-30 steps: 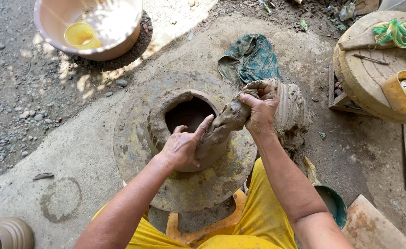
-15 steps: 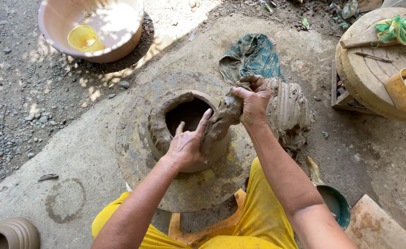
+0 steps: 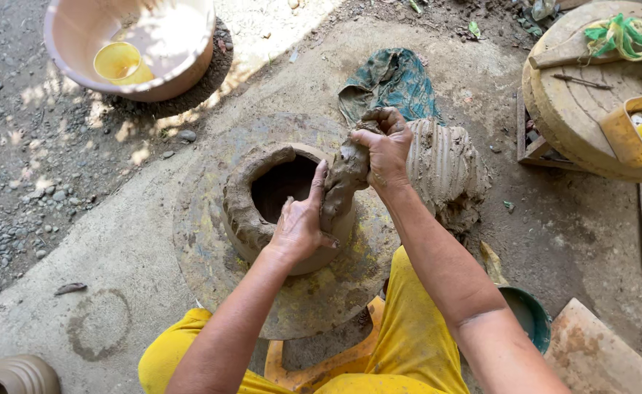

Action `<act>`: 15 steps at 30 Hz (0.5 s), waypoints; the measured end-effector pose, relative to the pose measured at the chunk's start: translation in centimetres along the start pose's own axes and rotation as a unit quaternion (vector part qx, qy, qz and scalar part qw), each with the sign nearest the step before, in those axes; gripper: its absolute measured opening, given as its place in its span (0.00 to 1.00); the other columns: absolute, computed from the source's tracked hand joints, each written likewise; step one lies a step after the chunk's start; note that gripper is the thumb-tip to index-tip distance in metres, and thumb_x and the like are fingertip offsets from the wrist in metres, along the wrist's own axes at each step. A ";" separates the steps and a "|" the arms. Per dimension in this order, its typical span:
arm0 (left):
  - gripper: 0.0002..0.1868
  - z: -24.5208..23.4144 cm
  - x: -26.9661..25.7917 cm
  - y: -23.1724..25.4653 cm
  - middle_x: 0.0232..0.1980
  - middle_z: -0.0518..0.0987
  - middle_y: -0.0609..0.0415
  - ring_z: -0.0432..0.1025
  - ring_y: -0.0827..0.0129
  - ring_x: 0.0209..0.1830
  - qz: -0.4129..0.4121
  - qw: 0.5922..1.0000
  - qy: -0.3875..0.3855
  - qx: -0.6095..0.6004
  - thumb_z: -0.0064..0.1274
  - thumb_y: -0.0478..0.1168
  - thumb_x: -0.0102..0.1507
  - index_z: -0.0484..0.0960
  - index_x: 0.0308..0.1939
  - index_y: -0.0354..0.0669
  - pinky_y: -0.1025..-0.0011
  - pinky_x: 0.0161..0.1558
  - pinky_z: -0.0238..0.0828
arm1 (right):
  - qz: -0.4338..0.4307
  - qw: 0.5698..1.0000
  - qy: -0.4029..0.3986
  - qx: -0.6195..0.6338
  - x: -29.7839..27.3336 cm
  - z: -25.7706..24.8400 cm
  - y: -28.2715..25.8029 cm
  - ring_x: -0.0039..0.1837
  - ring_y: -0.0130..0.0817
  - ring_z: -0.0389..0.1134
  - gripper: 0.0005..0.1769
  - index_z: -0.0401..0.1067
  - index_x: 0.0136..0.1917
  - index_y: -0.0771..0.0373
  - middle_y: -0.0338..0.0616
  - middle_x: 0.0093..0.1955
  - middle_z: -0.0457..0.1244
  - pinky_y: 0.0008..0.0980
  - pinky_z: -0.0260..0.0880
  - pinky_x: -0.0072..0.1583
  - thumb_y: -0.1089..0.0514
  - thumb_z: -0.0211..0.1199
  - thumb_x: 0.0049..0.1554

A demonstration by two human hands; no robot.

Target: The person adds a coil of clay to the rim of a ceramic pot on a potter's wheel and shapes the clay by hand while the wheel spins, smoothing the interior and exterior surfaces.

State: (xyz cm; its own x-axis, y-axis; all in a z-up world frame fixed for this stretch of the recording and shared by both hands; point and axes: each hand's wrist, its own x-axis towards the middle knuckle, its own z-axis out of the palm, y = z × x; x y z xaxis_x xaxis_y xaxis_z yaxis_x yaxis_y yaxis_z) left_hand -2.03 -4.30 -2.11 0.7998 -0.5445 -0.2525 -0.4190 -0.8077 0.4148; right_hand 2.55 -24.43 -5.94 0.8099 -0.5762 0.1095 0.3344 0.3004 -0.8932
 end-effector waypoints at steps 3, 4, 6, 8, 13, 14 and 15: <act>0.82 0.5 0.5 0.5 0.47 0.83 0.37 0.77 0.42 0.52 -0.058 0.998 0.013 -0.003 0.79 0.49 0.43 0.25 0.81 0.55 0.55 0.61 0.70 | -0.002 1.000 -0.008 0.022 0.8 0.4 1.0 0.43 0.28 0.68 0.18 0.70 0.44 0.64 0.41 0.42 0.67 0.29 0.75 0.45 0.78 0.67 0.43; 0.81 0.7 0.8 0.9 0.47 0.84 0.38 0.77 0.42 0.52 -0.087 0.996 0.009 0.009 0.79 0.51 0.44 0.26 0.81 0.55 0.56 0.61 0.70 | -0.012 1.000 -0.011 0.023 1.2 0.6 1.4 0.43 0.27 0.68 0.18 0.70 0.44 0.64 0.40 0.42 0.67 0.28 0.75 0.46 0.79 0.68 0.43; 0.80 0.7 1.0 1.2 0.48 0.84 0.37 0.78 0.43 0.51 -0.117 0.993 0.002 0.015 0.78 0.53 0.45 0.26 0.82 0.54 0.57 0.61 0.71 | -0.031 0.999 -0.019 0.025 2.0 1.1 2.0 0.43 0.27 0.68 0.19 0.70 0.44 0.64 0.40 0.42 0.67 0.28 0.74 0.47 0.79 0.69 0.43; 0.82 0.4 0.9 1.1 0.49 0.83 0.36 0.79 0.43 0.51 -0.119 0.993 0.000 0.003 0.78 0.54 0.44 0.24 0.82 0.52 0.58 0.62 0.72 | -0.031 0.999 -0.026 -0.011 2.1 1.2 2.2 0.44 0.25 0.68 0.18 0.70 0.44 0.64 0.39 0.43 0.67 0.26 0.74 0.48 0.79 0.68 0.43; 0.86 0.1 2.1 0.3 0.49 0.83 0.37 0.78 0.42 0.50 -0.060 0.990 0.056 -0.115 0.80 0.49 0.39 0.22 0.80 0.51 0.48 0.61 0.62 | 0.004 0.999 -0.033 -0.027 2.4 1.4 2.8 0.41 0.26 0.68 0.18 0.70 0.42 0.63 0.37 0.40 0.67 0.27 0.75 0.45 0.78 0.68 0.43; 0.85 0.3 2.6 0.5 0.50 0.83 0.35 0.78 0.40 0.49 -0.063 0.992 0.066 -0.092 0.80 0.49 0.40 0.23 0.81 0.50 0.55 0.58 0.73 | 0.005 0.999 -0.040 -0.017 2.8 1.4 3.0 0.41 0.26 0.67 0.18 0.70 0.42 0.63 0.37 0.40 0.66 0.27 0.74 0.45 0.78 0.68 0.43; 0.84 0.7 2.6 0.8 0.49 0.83 0.35 0.78 0.41 0.50 -0.079 0.990 0.062 -0.097 0.80 0.48 0.41 0.24 0.81 0.50 0.55 0.58 0.73 | 0.006 0.999 -0.047 -0.006 3.1 1.4 3.1 0.42 0.26 0.67 0.17 0.70 0.42 0.63 0.37 0.41 0.66 0.27 0.74 0.45 0.78 0.68 0.44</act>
State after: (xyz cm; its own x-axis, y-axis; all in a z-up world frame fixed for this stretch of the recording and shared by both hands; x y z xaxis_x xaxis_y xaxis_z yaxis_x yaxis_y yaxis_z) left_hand -0.56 -6.57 -3.02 0.9005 -0.3725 -0.2242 -0.2027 -0.8159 0.5415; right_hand 6.77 -24.20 -7.71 0.8554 -0.4990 0.1392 0.3193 0.2963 -0.9001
